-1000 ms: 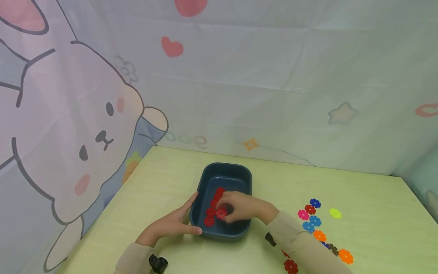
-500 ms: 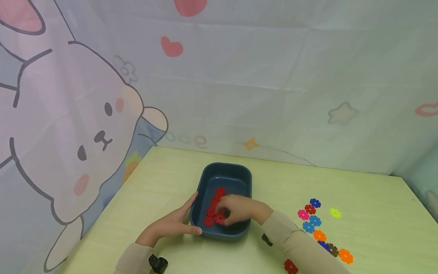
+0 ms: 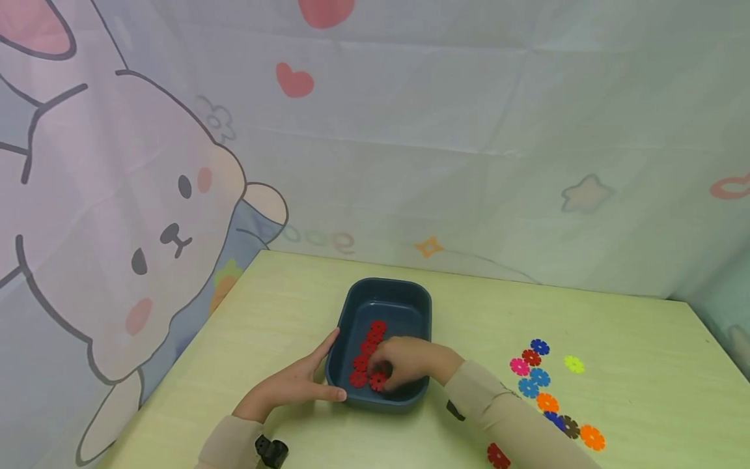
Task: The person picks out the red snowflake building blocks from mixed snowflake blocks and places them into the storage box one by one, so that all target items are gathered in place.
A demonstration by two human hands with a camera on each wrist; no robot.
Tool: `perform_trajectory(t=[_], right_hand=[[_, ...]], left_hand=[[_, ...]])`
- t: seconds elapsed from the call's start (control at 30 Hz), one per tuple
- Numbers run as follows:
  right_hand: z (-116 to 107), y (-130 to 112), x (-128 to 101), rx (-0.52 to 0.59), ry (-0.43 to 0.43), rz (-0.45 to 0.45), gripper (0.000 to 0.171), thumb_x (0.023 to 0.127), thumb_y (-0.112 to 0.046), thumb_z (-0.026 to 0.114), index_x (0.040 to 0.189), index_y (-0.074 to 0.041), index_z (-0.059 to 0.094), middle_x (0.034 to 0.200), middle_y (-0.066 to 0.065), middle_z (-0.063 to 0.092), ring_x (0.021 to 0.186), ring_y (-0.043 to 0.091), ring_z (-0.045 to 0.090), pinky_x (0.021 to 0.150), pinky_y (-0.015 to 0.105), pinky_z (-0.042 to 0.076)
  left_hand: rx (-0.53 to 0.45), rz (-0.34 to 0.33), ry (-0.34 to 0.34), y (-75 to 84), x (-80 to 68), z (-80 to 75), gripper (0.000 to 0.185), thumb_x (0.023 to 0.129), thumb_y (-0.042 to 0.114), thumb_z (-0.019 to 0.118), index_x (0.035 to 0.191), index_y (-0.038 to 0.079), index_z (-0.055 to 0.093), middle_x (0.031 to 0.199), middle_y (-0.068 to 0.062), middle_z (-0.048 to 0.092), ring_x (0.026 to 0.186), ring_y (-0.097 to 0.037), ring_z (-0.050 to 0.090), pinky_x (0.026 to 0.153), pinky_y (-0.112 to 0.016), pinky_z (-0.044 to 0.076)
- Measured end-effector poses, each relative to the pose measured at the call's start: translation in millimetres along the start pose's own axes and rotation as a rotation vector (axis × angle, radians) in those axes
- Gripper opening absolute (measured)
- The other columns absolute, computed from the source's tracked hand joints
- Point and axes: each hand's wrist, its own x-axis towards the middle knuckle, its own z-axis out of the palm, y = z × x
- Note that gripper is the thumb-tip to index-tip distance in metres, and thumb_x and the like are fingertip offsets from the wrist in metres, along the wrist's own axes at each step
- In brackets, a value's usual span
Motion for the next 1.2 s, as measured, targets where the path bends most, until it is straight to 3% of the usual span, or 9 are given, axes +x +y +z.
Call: perform_trajectory(t=[0.33, 0.63, 0.87, 1.03, 1.2], right_hand=[[-3, -3, -1, 0.002, 0.010, 0.009, 0.026, 0.078, -0.017, 0.078, 0.104, -0.015, 0.073, 0.081, -0.007, 0.061, 0.070, 0.001, 0.049, 0.064, 0.017, 0.043], [-9, -2, -11, 0.056, 0.083, -0.021, 0.030, 0.080, -0.021, 0.076, 0.110, -0.015, 0.071, 0.091, -0.005, 0.062, 0.078, 0.004, 0.051, 0.072, 0.019, 0.045], [-22, -3, -39, 0.102, 0.197, -0.063, 0.034, 0.085, -0.027, 0.074, 0.115, -0.011, 0.069, 0.104, 0.002, 0.065, 0.090, 0.015, 0.057, 0.081, 0.025, 0.047], [-27, 2, -63, 0.161, 0.242, -0.015, 0.036, 0.086, -0.028, 0.072, 0.117, -0.010, 0.068, 0.105, 0.003, 0.063, 0.093, 0.022, 0.058, 0.082, 0.031, 0.049], [-31, 9, -87, 0.193, 0.283, 0.030, 0.033, 0.086, -0.028, 0.072, 0.116, -0.012, 0.067, 0.101, 0.000, 0.062, 0.089, 0.020, 0.057, 0.077, 0.033, 0.051]], left_hand=[[-0.004, 0.009, -0.001, 1.6, -1.0, -0.8, 0.108, 0.085, 0.035, 0.075, 0.156, 0.029, -0.005, 0.162, -0.005, -0.004, 0.147, -0.035, 0.005, 0.111, -0.062, 0.019], [0.003, 0.011, 0.000, 1.2, -2.6, -0.6, 0.108, 0.085, 0.035, 0.075, 0.156, 0.028, -0.005, 0.162, -0.006, -0.004, 0.147, -0.035, 0.005, 0.111, -0.062, 0.019], [-0.003, 0.014, -0.004, 2.1, -3.8, -0.9, 0.107, 0.085, 0.036, 0.075, 0.156, 0.027, -0.005, 0.162, -0.007, -0.004, 0.147, -0.035, 0.005, 0.111, -0.063, 0.019], [-0.009, 0.003, -0.005, 2.6, -4.2, -0.6, 0.107, 0.084, 0.036, 0.075, 0.156, 0.027, -0.005, 0.162, -0.007, -0.003, 0.147, -0.035, 0.004, 0.111, -0.063, 0.019], [-0.008, 0.004, -0.009, 2.5, -4.0, -0.9, 0.108, 0.085, 0.036, 0.075, 0.156, 0.026, -0.005, 0.162, -0.007, -0.004, 0.147, -0.035, 0.003, 0.111, -0.063, 0.018]])
